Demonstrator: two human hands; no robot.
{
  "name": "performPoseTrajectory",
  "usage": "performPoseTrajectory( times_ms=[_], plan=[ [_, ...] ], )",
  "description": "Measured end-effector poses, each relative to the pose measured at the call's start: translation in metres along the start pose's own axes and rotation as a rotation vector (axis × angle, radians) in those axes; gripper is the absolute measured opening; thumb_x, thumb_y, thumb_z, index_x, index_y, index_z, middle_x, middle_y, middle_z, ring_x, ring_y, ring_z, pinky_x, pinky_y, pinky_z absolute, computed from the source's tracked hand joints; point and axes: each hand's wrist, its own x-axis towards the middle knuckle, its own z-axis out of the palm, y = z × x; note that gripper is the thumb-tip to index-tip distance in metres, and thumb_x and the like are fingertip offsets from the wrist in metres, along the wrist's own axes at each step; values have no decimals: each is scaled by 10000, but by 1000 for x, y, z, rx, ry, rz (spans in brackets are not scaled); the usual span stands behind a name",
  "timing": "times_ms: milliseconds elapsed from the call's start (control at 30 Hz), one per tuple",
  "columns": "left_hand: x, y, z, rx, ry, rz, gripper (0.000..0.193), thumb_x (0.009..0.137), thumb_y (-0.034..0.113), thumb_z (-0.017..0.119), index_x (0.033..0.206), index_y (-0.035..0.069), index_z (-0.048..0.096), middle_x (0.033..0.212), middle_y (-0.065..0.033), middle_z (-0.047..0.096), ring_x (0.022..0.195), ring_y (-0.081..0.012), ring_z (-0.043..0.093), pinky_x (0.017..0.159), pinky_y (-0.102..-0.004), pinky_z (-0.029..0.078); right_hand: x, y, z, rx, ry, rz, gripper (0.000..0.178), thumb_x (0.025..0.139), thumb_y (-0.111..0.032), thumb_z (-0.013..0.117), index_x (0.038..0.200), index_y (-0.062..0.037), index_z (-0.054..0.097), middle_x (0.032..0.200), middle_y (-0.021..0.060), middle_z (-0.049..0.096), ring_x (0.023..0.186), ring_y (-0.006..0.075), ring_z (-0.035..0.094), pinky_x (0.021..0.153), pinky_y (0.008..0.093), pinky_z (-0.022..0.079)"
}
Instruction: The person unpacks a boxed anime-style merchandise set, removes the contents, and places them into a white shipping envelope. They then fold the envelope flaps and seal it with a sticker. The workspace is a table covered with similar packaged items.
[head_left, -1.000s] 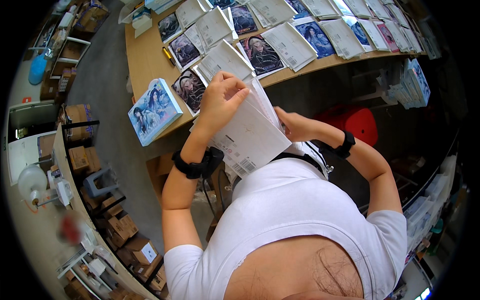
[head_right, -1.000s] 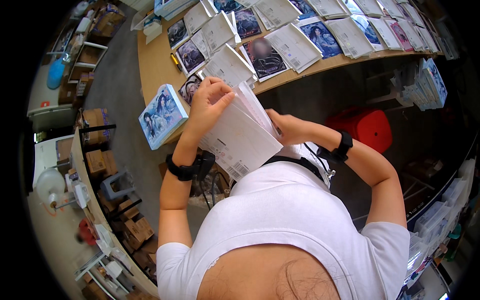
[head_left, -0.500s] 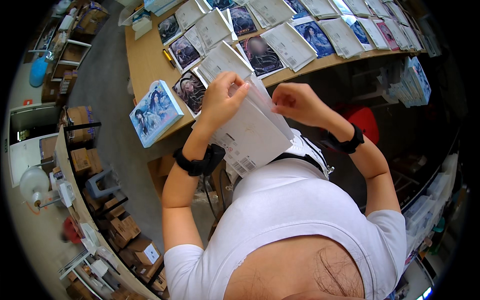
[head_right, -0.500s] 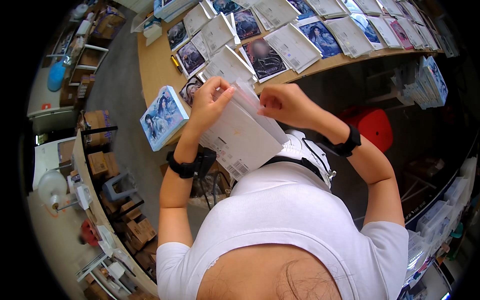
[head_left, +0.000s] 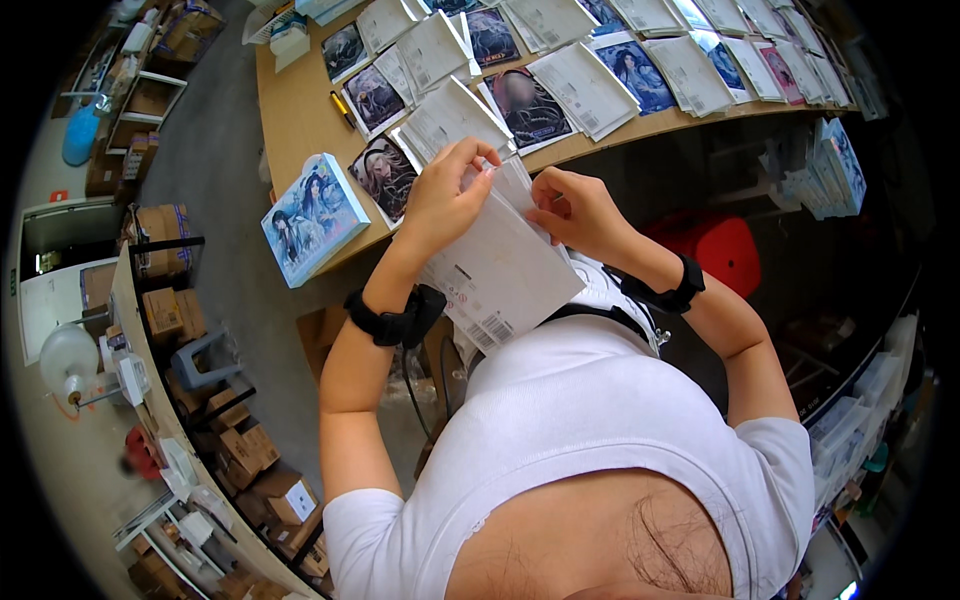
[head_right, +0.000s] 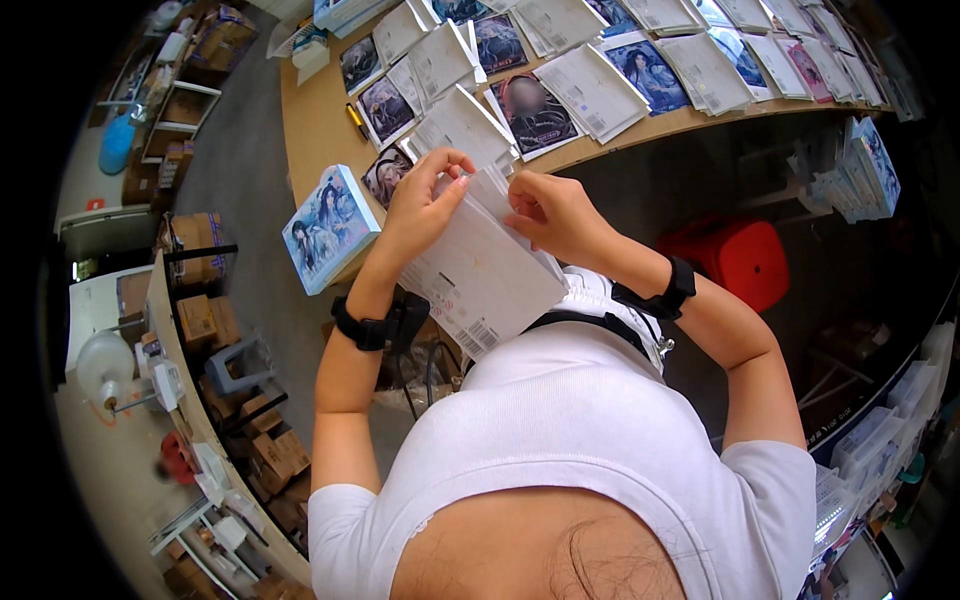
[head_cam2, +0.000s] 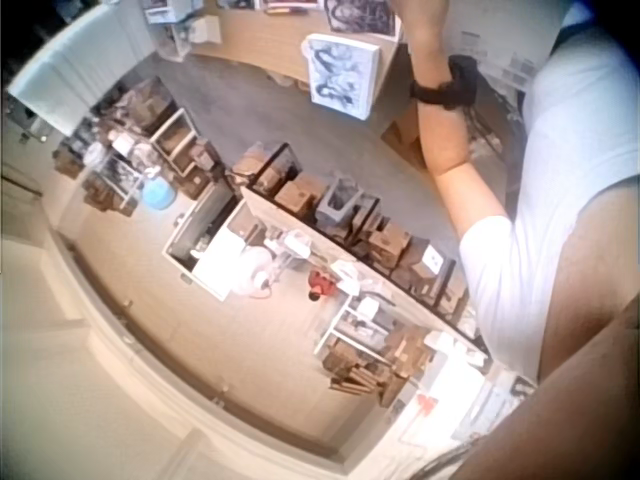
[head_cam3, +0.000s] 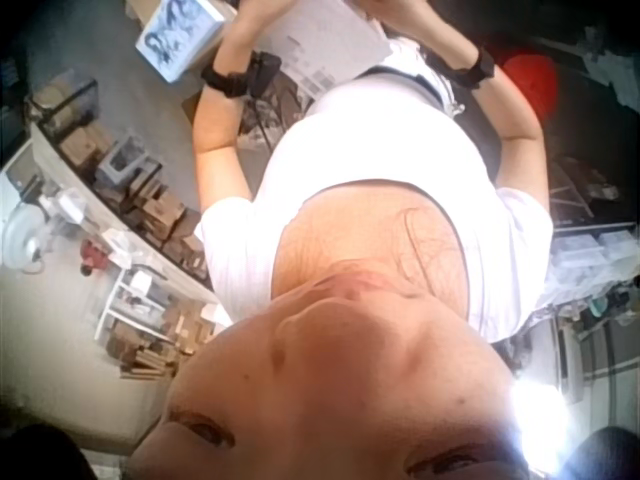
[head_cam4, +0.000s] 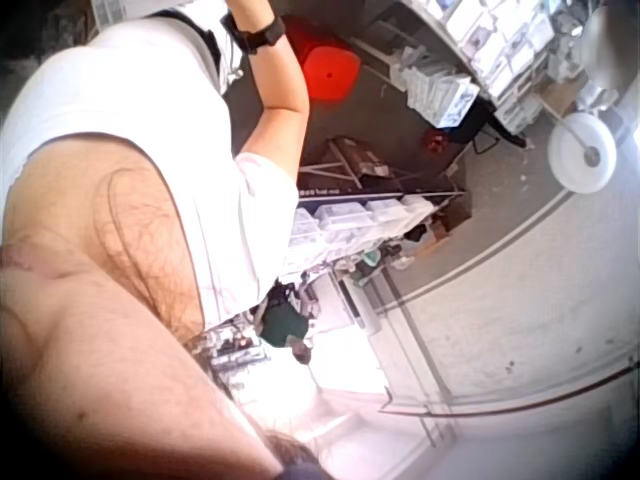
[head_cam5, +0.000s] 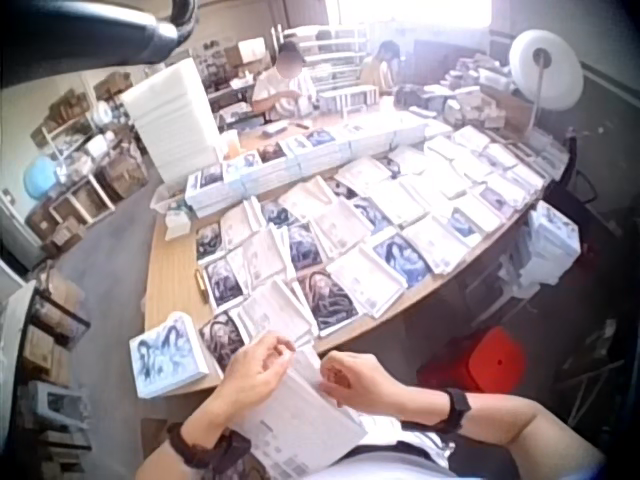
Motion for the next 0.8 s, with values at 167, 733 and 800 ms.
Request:
performPoseTrajectory(
  times_ms=[167,733,800],
  plan=[
    [4,-14,3,-104,-19,19,186,815,213,589,878,44,544,821,-42,495,726,-137,474,666,-258,402,-4,0,10,-274,105,-274,144,757,13,644,795,7,505,707,62,495,553,120,544,477,236,439],
    [-1,0,5,138,34,50,176,846,195,578,827,24,545,780,-89,484,641,-182,485,602,-279,405,41,-16,-24,-336,-70,-380,194,741,-19,657,920,-34,584,899,96,511,686,205,580,608,272,495],
    [-3,0,3,116,28,50,153,847,171,575,832,22,543,783,-85,484,641,-173,485,601,-275,406,41,-14,-22,-345,-69,-387,183,746,-13,651,915,-34,583,900,100,511,696,215,580,613,279,493]
  ],
)
